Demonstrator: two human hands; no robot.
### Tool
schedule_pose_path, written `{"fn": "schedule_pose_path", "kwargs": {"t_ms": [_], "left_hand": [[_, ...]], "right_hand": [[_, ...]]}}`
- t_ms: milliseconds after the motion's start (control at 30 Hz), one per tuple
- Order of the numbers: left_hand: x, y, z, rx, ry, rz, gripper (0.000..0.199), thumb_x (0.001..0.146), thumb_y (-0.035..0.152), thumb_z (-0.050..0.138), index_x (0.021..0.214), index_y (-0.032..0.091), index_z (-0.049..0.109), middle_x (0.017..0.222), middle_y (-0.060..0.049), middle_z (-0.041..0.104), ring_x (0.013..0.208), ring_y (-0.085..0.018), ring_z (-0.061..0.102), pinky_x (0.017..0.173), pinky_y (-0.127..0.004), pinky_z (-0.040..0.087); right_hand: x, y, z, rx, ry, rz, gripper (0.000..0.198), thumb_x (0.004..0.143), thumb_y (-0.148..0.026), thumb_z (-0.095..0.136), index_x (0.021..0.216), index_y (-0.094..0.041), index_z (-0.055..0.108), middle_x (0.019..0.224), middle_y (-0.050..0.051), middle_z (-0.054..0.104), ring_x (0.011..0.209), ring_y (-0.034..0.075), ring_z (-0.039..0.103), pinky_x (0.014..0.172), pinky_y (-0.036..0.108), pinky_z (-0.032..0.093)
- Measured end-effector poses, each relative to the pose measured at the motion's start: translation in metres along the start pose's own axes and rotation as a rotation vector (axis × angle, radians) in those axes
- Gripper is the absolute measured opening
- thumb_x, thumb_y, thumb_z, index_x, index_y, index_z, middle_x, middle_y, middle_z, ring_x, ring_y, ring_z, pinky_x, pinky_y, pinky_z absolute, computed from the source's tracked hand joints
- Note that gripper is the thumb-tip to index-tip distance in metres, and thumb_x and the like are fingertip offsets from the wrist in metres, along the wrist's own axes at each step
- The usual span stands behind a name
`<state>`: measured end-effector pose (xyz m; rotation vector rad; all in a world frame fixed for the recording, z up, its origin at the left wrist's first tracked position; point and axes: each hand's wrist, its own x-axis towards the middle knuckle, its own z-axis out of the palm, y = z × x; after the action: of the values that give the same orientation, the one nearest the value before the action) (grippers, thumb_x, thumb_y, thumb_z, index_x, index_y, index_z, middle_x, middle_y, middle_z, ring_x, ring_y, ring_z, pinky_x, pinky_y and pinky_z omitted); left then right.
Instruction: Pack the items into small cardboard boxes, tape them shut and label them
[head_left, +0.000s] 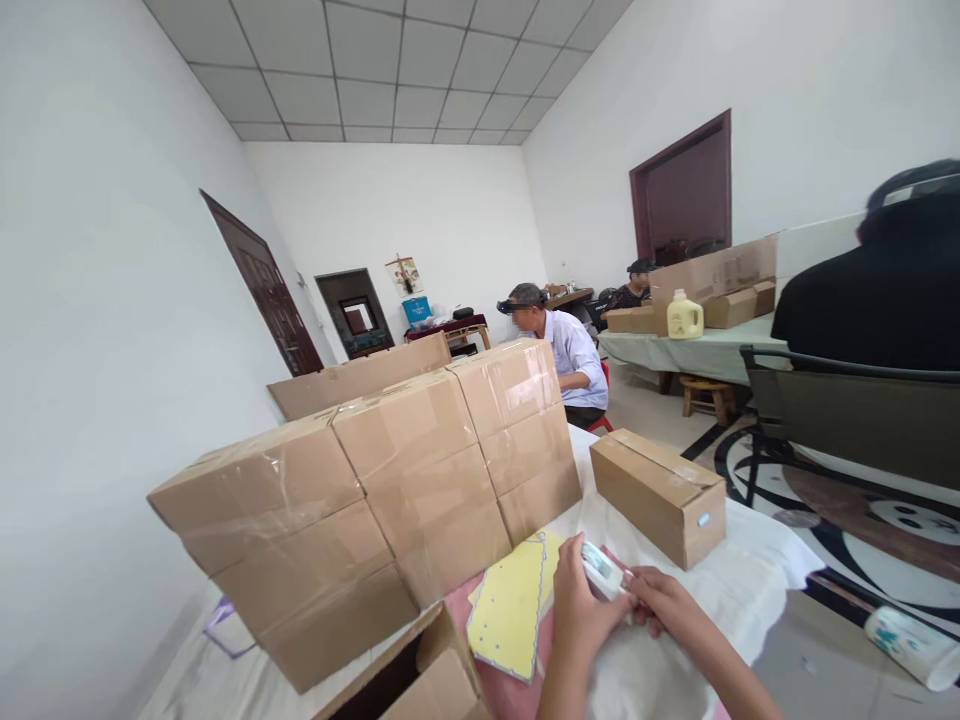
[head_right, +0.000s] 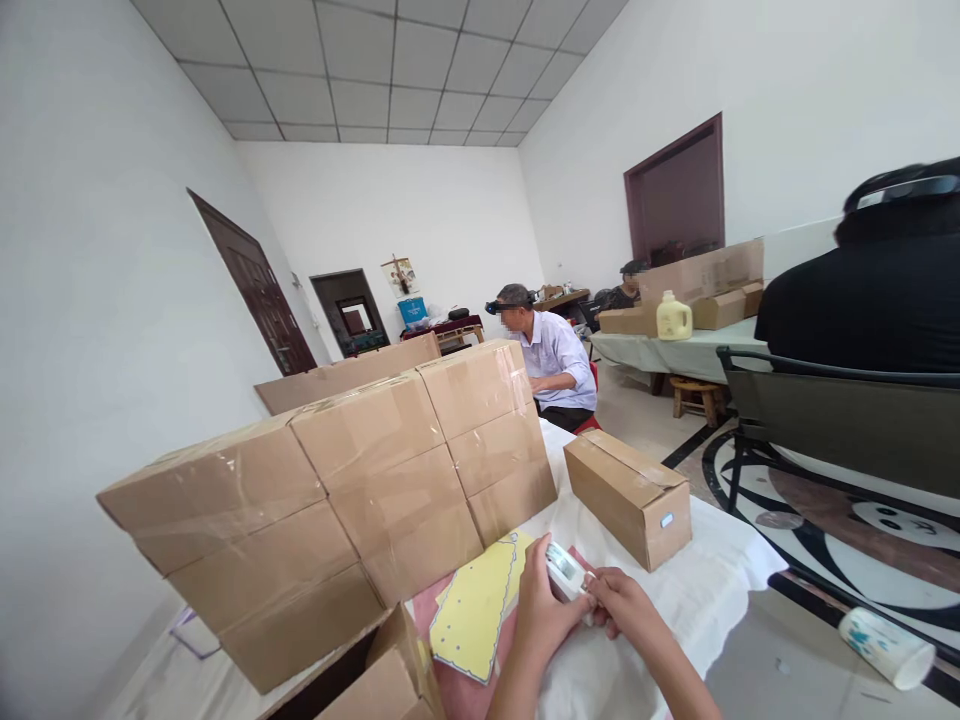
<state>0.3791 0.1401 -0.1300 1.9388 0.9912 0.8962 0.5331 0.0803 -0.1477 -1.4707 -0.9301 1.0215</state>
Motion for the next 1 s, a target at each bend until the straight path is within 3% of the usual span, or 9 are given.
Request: {"fn": "schedule_pose_path", "kwargs": {"t_ms": [267, 400, 667, 1000], "left_hand": [[0.001, -0.013, -0.002, -0.056, -0.024, 0.033, 0.087, 0.068, 0.029, 0.079, 0.147, 0.028, 0.043, 0.156, -0.006, 0.043, 0.146, -0.024, 0.038, 0.120, -0.032, 0.030], [0.001, -0.012, -0.002, -0.045, -0.029, 0.027, 0.087, 0.069, 0.029, 0.079, 0.147, 0.030, 0.042, 0.156, -0.005, 0.042, 0.146, -0.024, 0.038, 0.120, -0.032, 0.030], [-0.001, -0.011, -0.002, -0.070, -0.028, 0.034, 0.083, 0.072, 0.029, 0.078, 0.147, 0.031, 0.042, 0.156, -0.005, 0.042, 0.145, -0.025, 0.040, 0.119, -0.035, 0.033], [-0.003, -0.008, -0.003, -0.079, -0.016, 0.060, 0.080, 0.074, 0.032, 0.077, 0.147, 0.030, 0.042, 0.155, -0.007, 0.043, 0.144, -0.027, 0.041, 0.119, -0.038, 0.034]], "right_hand": [[0.000, 0.007, -0.004, 0.065, -0.047, 0.027, 0.060, 0.069, -0.075, 0.067, 0.079, -0.016, 0.064, 0.057, 0.002, 0.058, 0.054, 0.015, 0.055, 0.043, 0.023, 0.042], [-0.001, -0.002, -0.003, 0.087, -0.035, 0.115, 0.049, 0.066, -0.065, 0.072, 0.077, -0.017, 0.063, 0.058, 0.001, 0.056, 0.058, 0.016, 0.058, 0.039, 0.021, 0.040], [-0.010, -0.020, -0.002, 0.106, -0.040, 0.181, 0.028, 0.074, -0.045, 0.067, 0.071, -0.018, 0.062, 0.058, 0.002, 0.056, 0.059, 0.016, 0.058, 0.040, 0.021, 0.042], [-0.015, -0.018, -0.006, 0.126, -0.067, 0.171, 0.032, 0.078, -0.049, 0.070, 0.073, -0.019, 0.061, 0.062, 0.001, 0.057, 0.064, 0.015, 0.059, 0.049, 0.021, 0.048]]}}
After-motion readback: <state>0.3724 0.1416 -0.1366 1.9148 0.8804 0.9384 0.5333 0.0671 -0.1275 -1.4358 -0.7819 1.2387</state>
